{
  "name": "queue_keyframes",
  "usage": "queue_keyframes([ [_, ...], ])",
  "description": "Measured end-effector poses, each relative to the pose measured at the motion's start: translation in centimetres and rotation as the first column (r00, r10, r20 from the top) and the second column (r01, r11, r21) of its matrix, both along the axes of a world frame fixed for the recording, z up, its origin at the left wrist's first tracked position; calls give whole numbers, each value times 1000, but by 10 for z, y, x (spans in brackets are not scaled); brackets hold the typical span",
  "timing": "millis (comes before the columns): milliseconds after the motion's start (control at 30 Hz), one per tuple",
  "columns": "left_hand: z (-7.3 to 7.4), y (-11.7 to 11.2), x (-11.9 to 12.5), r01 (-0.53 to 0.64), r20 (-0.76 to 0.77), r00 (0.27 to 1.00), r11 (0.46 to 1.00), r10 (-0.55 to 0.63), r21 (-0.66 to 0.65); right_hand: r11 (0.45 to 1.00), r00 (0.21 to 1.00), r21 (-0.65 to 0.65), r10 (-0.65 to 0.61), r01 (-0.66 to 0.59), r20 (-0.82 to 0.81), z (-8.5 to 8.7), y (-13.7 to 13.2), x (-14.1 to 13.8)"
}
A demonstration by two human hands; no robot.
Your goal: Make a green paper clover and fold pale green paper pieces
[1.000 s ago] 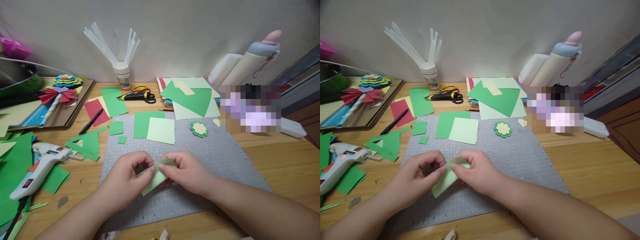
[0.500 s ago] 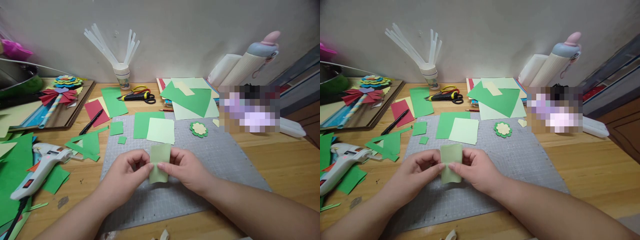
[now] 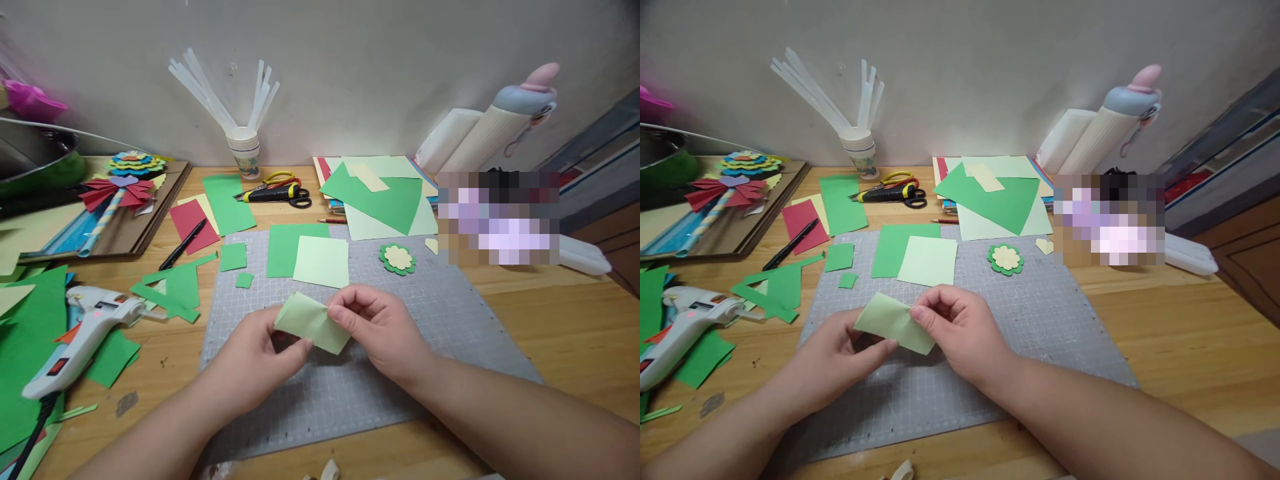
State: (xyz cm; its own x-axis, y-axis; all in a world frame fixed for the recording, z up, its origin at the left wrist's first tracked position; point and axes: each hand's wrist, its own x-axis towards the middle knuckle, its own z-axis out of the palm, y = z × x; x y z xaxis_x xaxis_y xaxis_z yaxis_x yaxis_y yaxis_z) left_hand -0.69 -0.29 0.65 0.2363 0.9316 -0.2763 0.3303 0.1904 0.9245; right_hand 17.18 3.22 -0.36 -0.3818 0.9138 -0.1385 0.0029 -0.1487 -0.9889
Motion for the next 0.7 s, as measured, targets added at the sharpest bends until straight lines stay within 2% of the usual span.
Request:
queue_keyframes([
  [67, 1, 0, 0, -46, -57, 997, 996, 50, 74, 995, 996, 97, 26, -34, 80, 1, -2, 1],
  [133, 2, 0, -2, -88, -114, 987, 975, 113, 207, 963, 978, 251, 50, -101, 202, 1, -4, 3],
  [200, 3, -1, -3, -26, -189, 977, 928, 103, 372, 890, 947, 407, 76, -205, 311, 0, -6, 4],
  [267, 4, -1, -5, 106, -279, 959, 868, 39, 486, 815, 926, 503, 104, -288, 362, -1, -7, 5],
  [300, 5, -1, -5, 156, -309, 951, 847, 10, 508, 792, 922, 527, 110, -307, 371, -2, -8, 6],
  [367, 6, -1, -6, 182, -326, 945, 834, -3, 521, 774, 921, 548, 114, -317, 372, -3, -7, 6],
  [567, 8, 1, -8, 67, -234, 970, 863, 61, 501, 756, 929, 579, 102, -305, 356, -4, -3, 6],
  [700, 6, -1, -7, 116, -286, 957, 846, 44, 520, 727, 923, 608, 91, -318, 374, -4, -4, 4],
])
